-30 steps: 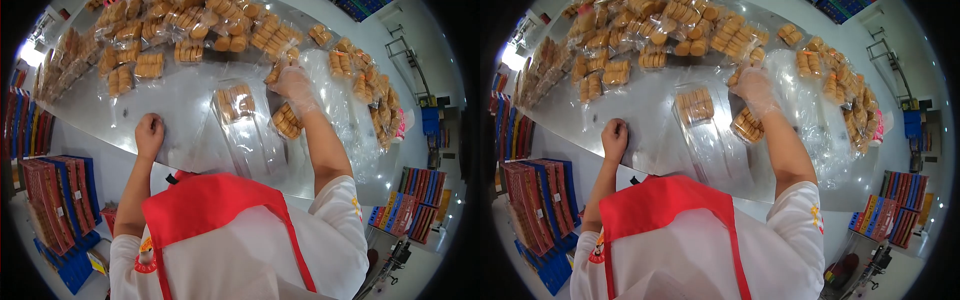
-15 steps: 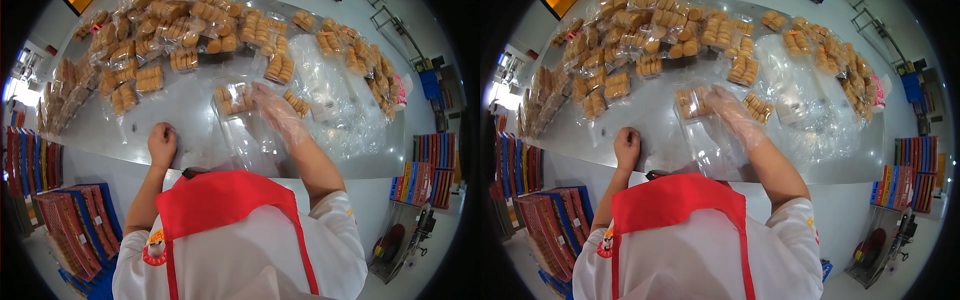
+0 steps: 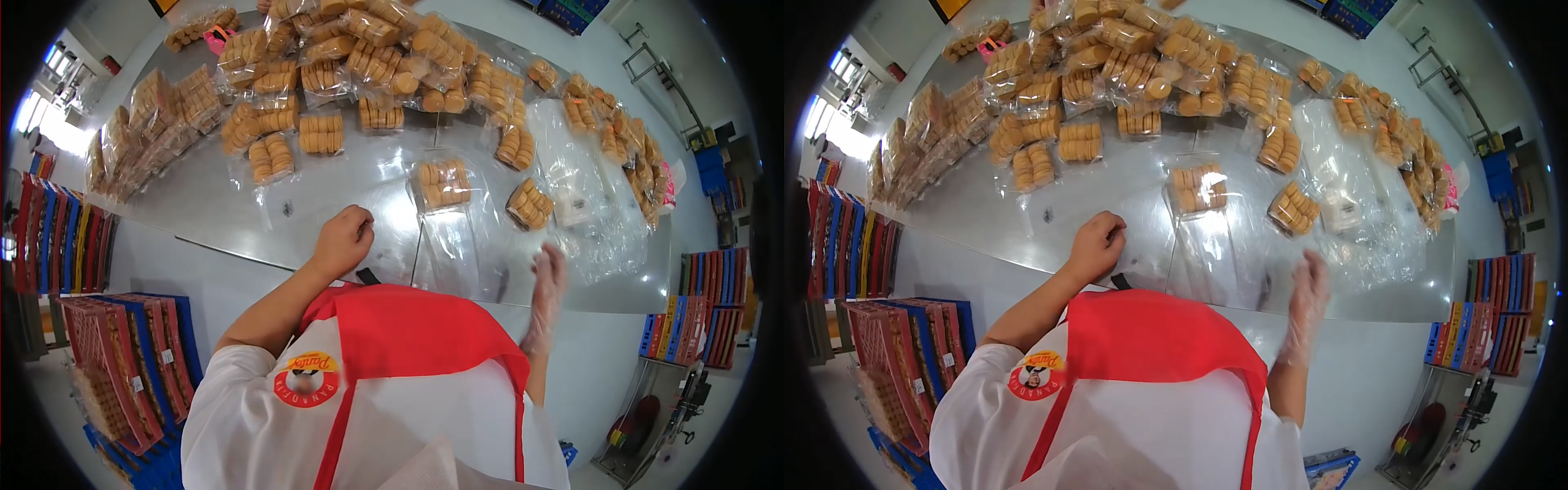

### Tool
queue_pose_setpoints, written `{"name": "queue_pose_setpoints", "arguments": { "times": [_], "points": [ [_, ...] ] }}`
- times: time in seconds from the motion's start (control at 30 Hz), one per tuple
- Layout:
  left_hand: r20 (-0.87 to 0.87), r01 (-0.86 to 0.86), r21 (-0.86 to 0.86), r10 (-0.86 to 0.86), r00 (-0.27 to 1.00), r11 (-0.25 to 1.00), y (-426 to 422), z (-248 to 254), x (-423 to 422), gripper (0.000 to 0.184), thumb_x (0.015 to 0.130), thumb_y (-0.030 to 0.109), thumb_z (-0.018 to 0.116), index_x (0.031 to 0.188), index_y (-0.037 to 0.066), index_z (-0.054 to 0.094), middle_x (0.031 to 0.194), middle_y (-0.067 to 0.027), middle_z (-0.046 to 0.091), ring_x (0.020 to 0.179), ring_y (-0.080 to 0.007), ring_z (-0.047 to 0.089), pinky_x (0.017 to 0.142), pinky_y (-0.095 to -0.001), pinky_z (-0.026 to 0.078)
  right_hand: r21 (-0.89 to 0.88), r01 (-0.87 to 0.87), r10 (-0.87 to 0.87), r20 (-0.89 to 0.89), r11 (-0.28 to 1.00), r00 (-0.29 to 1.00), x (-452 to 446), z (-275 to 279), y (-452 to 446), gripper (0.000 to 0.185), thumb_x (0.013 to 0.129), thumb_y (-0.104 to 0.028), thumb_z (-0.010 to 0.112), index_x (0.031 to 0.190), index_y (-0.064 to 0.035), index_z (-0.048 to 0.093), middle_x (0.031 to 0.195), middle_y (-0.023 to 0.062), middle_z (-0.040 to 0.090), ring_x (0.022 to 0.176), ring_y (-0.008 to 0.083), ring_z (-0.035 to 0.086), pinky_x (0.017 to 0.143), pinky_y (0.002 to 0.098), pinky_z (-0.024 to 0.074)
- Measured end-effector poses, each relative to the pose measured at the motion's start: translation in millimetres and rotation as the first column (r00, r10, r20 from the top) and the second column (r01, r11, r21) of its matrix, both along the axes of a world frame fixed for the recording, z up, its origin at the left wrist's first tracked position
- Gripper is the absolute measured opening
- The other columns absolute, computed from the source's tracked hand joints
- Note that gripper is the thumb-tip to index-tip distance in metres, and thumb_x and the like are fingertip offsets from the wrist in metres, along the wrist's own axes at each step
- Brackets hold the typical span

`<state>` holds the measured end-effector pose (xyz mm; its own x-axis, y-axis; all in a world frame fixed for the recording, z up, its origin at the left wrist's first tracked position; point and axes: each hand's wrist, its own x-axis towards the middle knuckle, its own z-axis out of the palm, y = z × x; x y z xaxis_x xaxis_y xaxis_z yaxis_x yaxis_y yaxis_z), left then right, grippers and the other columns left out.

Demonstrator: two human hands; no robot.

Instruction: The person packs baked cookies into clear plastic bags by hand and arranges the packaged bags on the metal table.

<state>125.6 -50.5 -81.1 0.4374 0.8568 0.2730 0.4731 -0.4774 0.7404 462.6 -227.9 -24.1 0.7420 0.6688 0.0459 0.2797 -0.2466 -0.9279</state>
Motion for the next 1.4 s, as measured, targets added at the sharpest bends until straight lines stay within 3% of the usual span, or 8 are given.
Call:
{"name": "queue_pose_setpoints", "arguments": {
  "times": [0.17,0.4,0.6,0.7,0.8,0.93,1.23,1.4],
  "points": [
    [-0.072,-0.114,0.293,0.14,0.987,0.949,73,36,32,0.027,0.083,0.013,0.065,0.105,-0.001,0.06,0.103,-0.0202,0.06,0.101,-0.0393,0.057,0.086,-0.047,0.047,-0.033,0.235,-0.237,-0.094,0.972,0.967,-9,8,-62,0.027,0.099,-0.014,0.057,0.119,0.0038,0.062,0.097,0.005,0.062,0.088,0.0124,0.058,0.079,0.0287,0.049],
    [-0.411,-0.4,0.18,0.438,0.799,0.899,165,9,103,0.071,0.081,0.041,0.073,0.128,-0.006,0.047,0.138,-0.028,0.043,0.125,-0.0413,0.043,0.103,-0.0487,0.04,-0.058,0.141,-0.147,-0.115,0.988,0.982,-43,4,-62,0.025,0.099,-0.011,0.056,0.118,0.0041,0.062,0.093,0.0042,0.059,0.085,0.0119,0.055,0.078,0.0272,0.0471],
    [-0.259,-0.434,0.061,0.434,0.863,0.899,157,4,107,0.064,0.082,0.033,0.073,0.126,-0.005,0.047,0.133,-0.0293,0.046,0.122,-0.0408,0.045,0.103,-0.0469,0.04,-0.119,0.049,-0.054,-0.037,0.992,0.998,-46,4,-68,0.024,0.099,-0.008,0.055,0.118,0.0057,0.06,0.091,0.0033,0.057,0.082,0.0107,0.05,0.078,0.0259,0.0444],
    [-0.279,-0.282,-0.124,0.239,0.93,0.952,138,21,89,0.052,0.081,0.024,0.071,0.122,-0.003,0.051,0.129,-0.0262,0.05,0.121,-0.0404,0.047,0.103,-0.0466,0.04,-0.118,0.031,-0.037,-0.043,0.993,0.998,-46,3,-70,0.024,0.099,-0.009,0.055,0.119,0.0048,0.061,0.094,0.004,0.057,0.085,0.0107,0.051,0.08,0.0257,0.0444],
    [-0.251,-0.188,0.213,0.24,0.938,0.959,105,25,50,0.05,0.079,0.016,0.067,0.124,-0.001,0.052,0.125,-0.0219,0.054,0.122,-0.0405,0.048,0.104,-0.0482,0.04,-0.087,0.043,-0.046,-0.034,0.995,0.998,-38,-4,-70,0.025,0.099,-0.01,0.056,0.119,0.0037,0.061,0.098,0.0047,0.058,0.088,0.0111,0.051,0.082,0.0257,0.0444],
    [-0.248,-0.393,0.565,0.603,0.758,0.726,101,26,-18,0.039,0.081,0.007,0.059,0.119,0.0,0.059,0.121,-0.02,0.057,0.118,-0.0404,0.05,0.102,-0.0502,0.04,-0.108,0.007,-0.003,0.043,0.994,0.999,-31,0,-67,0.026,0.1,-0.012,0.057,0.12,0.0031,0.062,0.104,0.0068,0.06,0.092,0.013,0.053,0.085,0.028,0.0452],
    [-0.441,-0.237,0.5,0.481,0.758,0.833,140,13,-52,0.026,0.082,0.005,0.056,0.107,0.003,0.064,0.107,-0.0151,0.062,0.102,-0.036,0.056,0.093,-0.0495,0.043,-0.09,-0.056,0.07,0.16,0.994,0.985,-44,12,-35,0.026,0.099,-0.012,0.057,0.119,0.0018,0.063,0.116,0.0127,0.063,0.099,0.0193,0.058,0.091,0.0333,0.0465],
    [-0.297,-0.16,0.373,0.281,0.913,0.914,137,6,-41,0.023,0.08,0.003,0.057,0.102,0.005,0.064,0.097,-0.0137,0.061,0.1,-0.0348,0.057,0.091,-0.0478,0.045,-0.081,-0.065,0.082,0.222,0.995,0.972,-44,13,-34,0.025,0.098,-0.012,0.058,0.118,0.0012,0.063,0.117,0.0153,0.064,0.103,0.0232,0.06,0.092,0.0353,0.047]
  ]
}}
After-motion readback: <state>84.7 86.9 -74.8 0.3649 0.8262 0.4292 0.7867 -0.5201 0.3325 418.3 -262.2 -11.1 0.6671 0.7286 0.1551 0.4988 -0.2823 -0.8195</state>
